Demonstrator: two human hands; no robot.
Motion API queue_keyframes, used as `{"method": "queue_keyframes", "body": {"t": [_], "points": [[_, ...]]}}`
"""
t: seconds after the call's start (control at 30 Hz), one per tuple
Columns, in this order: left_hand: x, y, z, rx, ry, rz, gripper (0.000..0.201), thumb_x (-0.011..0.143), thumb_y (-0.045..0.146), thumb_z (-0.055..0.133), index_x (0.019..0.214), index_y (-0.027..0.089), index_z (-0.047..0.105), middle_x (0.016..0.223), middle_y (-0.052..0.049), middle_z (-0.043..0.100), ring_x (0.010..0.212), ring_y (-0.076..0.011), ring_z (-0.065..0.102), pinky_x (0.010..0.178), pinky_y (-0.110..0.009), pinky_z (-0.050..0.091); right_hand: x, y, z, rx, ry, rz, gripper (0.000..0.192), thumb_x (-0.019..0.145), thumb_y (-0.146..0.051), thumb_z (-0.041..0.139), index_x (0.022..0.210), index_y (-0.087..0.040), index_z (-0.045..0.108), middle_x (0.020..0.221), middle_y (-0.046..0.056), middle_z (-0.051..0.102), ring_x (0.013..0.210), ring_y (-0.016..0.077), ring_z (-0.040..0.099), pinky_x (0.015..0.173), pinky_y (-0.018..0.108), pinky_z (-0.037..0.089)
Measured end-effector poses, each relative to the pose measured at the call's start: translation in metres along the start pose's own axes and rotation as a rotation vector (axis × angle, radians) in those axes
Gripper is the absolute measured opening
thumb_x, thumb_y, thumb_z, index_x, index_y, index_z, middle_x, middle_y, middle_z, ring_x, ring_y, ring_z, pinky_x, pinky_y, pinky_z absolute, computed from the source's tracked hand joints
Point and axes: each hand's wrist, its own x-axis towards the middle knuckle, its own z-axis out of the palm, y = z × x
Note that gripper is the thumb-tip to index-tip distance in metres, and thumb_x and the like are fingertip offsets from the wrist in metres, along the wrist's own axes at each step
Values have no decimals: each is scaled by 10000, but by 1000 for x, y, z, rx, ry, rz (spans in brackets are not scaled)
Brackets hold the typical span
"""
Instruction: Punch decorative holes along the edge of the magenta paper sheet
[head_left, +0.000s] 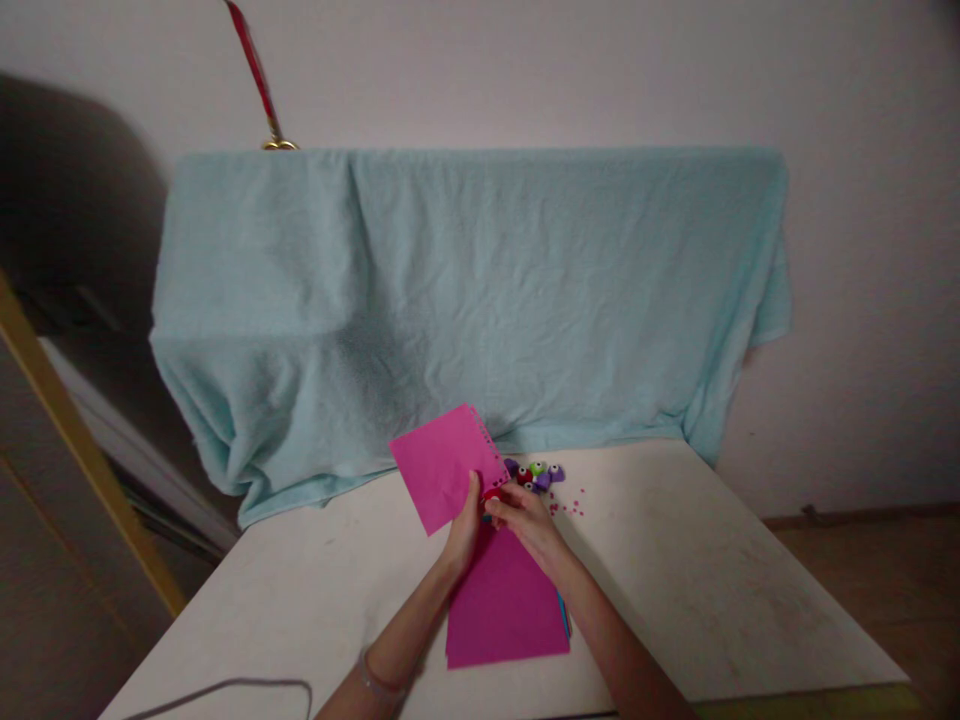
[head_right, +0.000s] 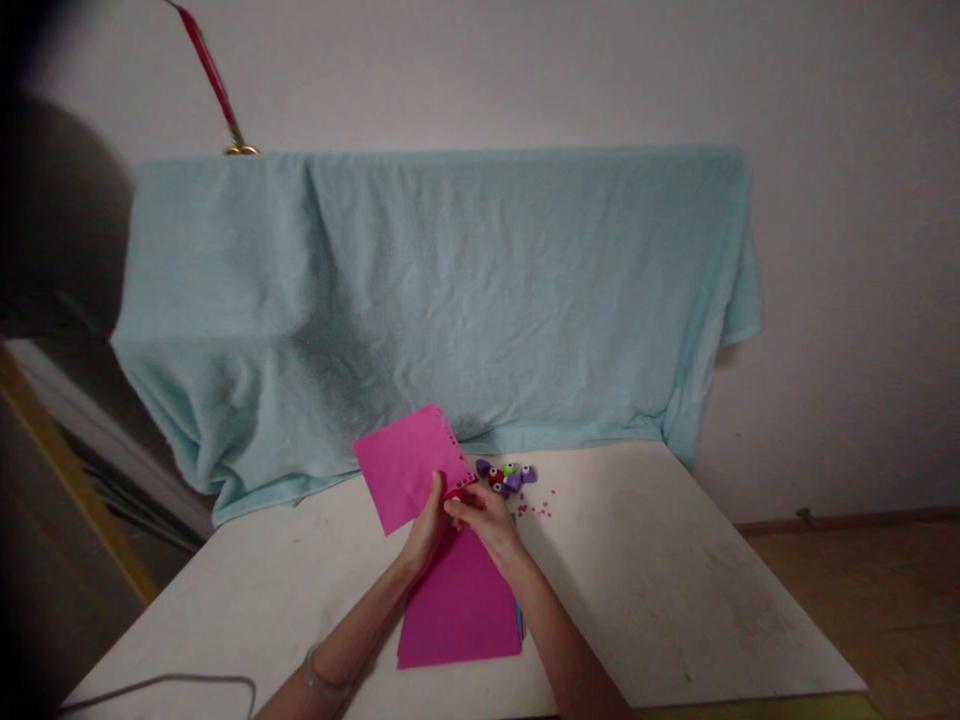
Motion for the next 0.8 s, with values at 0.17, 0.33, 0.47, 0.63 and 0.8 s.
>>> {"method": "queue_keyframes", "body": {"t": [0.17,0.33,0.47,0.63,0.8], "points": [[-5,2,-3,103,84,-47,619,757,774,386,619,205,588,578,-28,564,722,-212,540,730,-318,396,-2,-3,3,45,11,36,333,654,-335,820,885,-142,678,709,8,628,549,109,551,541,237,437],[-8,4,-4,108,131,-58,635,731,792,397,613,200,595,574,-35,576,746,-222,546,726,-318,390,-3,-3,4,74,-22,73,362,626,-325,841,892,-150,668,748,18,651,603,130,596,619,265,484],[-9,7,-1,18,51,-25,624,718,791,425,564,202,565,530,-21,543,667,-202,541,670,-311,398,-4,-2,3,62,-43,50,343,633,-309,839,884,-151,669,751,19,652,613,132,596,629,266,485],[-9,11,5,-40,-9,-21,622,716,788,437,532,203,544,497,-16,504,640,-202,543,666,-321,413,-6,-5,5,54,-45,36,314,651,-319,828,865,-152,671,726,10,642,584,121,571,582,243,458],[-5,5,3,-60,24,-34,645,697,805,438,605,188,603,540,-30,557,699,-218,577,724,-338,437,-6,-6,6,76,-54,38,306,665,-307,819,880,-147,673,748,15,641,605,122,582,605,248,472]]}}
